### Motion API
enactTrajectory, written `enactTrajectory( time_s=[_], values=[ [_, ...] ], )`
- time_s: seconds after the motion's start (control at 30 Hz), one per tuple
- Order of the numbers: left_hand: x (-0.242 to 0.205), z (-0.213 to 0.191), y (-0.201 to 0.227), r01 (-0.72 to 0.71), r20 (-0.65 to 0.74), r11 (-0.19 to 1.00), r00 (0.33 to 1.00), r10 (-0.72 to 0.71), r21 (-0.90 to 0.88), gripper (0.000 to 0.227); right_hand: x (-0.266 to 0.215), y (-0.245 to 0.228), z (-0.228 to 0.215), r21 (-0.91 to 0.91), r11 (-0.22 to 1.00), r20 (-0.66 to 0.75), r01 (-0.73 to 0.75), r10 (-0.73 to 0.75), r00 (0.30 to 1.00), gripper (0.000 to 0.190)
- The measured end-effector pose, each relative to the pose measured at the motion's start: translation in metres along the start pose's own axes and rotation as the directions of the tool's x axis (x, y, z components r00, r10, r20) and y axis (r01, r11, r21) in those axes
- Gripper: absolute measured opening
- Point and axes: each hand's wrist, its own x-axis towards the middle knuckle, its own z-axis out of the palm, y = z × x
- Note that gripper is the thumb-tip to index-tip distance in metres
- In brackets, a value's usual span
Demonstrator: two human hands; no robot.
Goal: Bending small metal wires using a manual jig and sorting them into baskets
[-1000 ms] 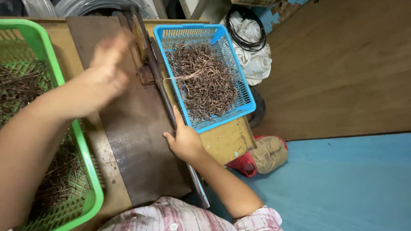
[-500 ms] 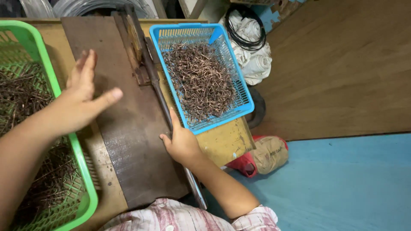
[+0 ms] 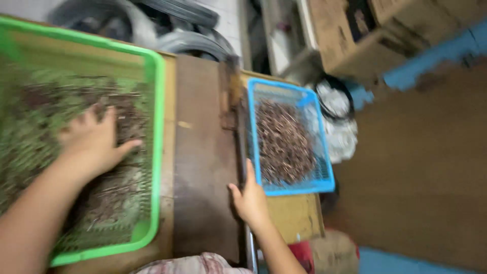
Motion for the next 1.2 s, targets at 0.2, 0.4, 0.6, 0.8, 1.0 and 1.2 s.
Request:
enactTrajectory(
  time_s=[0.2, 0.4, 0.6, 0.8, 1.0, 1.2],
  values=[
    [0.030, 0.027, 0.001, 0.028, 0.194, 0.996, 0.981, -0.012, -0.083, 0.132, 0.017, 0.033, 0.018, -0.037, 0.999, -0.028, 0.025, -0.026, 0.999, 0.096],
    [0.018, 0.010, 0.012, 0.001, 0.349, 1.000, 0.937, -0.001, -0.001, 0.147, 0.032, 0.042, 0.021, -0.153, 0.980, -0.003, -0.124, 0.125, 0.992, 0.097],
    [0.021, 0.005, 0.015, -0.021, 0.316, 1.000, 0.949, 0.020, 0.000, 0.128, 0.025, 0.018, 0.010, -0.013, 0.991, 0.030, -0.130, 0.131, 0.991, 0.091],
    [0.029, 0.025, 0.012, -0.006, 0.141, 0.995, 0.990, 0.021, -0.103, 0.052, 0.025, 0.024, 0.014, -0.053, 0.995, -0.005, -0.085, 0.084, 0.996, 0.089],
    [0.031, 0.016, 0.007, -0.041, 0.135, 0.999, 0.990, 0.042, -0.007, 0.065, 0.018, 0.004, 0.004, -0.108, 0.985, 0.013, -0.137, 0.139, 0.990, 0.089],
    [0.031, 0.012, 0.001, -0.038, 0.152, 0.999, 0.987, 0.043, -0.037, 0.052, 0.017, -0.002, 0.002, -0.142, 0.976, 0.017, -0.168, 0.172, 0.985, 0.089]
  ],
)
